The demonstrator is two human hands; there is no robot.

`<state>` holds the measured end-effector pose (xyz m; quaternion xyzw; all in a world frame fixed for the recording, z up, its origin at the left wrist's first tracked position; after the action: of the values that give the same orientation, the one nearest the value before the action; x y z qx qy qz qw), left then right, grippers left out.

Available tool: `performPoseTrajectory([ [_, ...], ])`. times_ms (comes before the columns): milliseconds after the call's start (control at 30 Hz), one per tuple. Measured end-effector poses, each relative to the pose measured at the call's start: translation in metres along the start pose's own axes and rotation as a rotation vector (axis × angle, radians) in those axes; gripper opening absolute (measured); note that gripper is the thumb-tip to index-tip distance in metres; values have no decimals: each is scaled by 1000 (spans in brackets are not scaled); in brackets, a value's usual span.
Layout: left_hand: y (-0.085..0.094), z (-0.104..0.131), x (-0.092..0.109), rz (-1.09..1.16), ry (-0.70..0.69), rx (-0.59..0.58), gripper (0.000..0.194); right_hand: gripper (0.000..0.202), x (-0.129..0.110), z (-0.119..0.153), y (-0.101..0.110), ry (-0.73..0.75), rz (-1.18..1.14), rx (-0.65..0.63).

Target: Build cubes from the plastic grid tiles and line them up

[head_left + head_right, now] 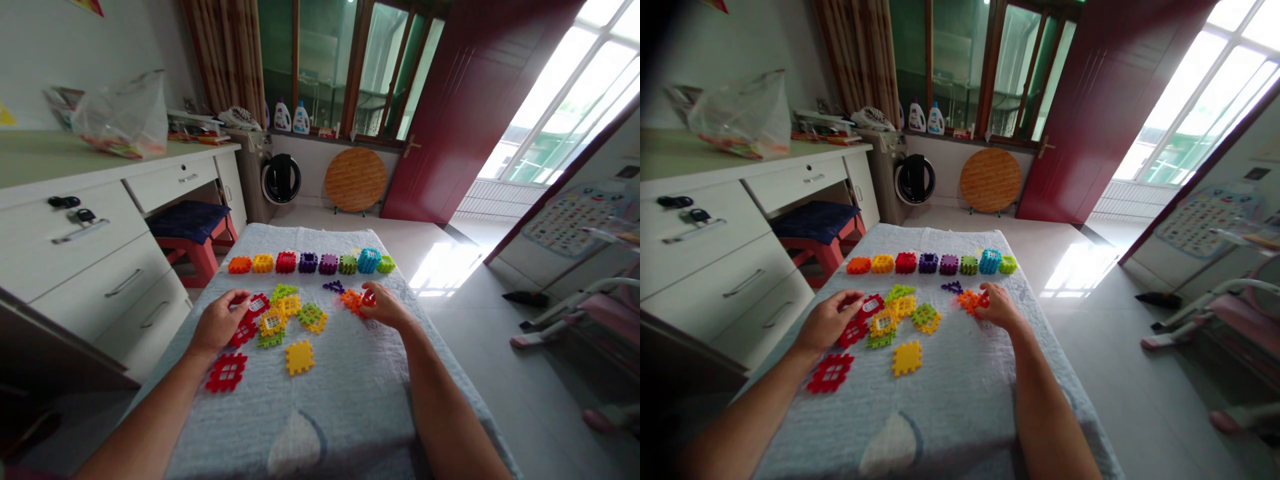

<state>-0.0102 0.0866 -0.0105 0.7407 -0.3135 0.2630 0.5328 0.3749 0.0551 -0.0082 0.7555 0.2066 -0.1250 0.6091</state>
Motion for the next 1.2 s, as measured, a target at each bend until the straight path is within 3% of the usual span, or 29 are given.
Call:
performPoseTrajectory([
  [267, 0, 0, -1, -10, 6, -4, 36, 54, -26, 4, 1, 136, 20, -27],
  [500, -1, 0, -6, -28, -8, 0, 33, 51, -21, 3, -4, 74, 63, -25],
  [667, 0, -1, -6, -35, -12, 6, 33, 56, -27, -6, 1, -2, 29, 125],
  [933, 0, 0, -4, -14, -11, 7, 34, 55, -28, -12, -18, -70, 149, 131],
  [1100, 2, 0, 1, -9, -5, 6, 34, 53, -31, -12, -15, -69, 135, 125],
  [1200, 3, 0, 0, -13, -2, 7, 34, 58, -42, -10, -13, 21, 101, 112],
])
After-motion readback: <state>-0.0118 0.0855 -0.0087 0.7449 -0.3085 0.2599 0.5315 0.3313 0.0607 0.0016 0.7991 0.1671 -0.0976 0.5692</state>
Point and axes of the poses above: each hand's wrist, its own z-axis away from the middle knuckle, its own y-axis out of the back of the hand, x = y × z, the point moved 7 cm from there along -z, towards the middle knuckle, and after that the axes turned 3 degrees about x, right-handed, at the moved point
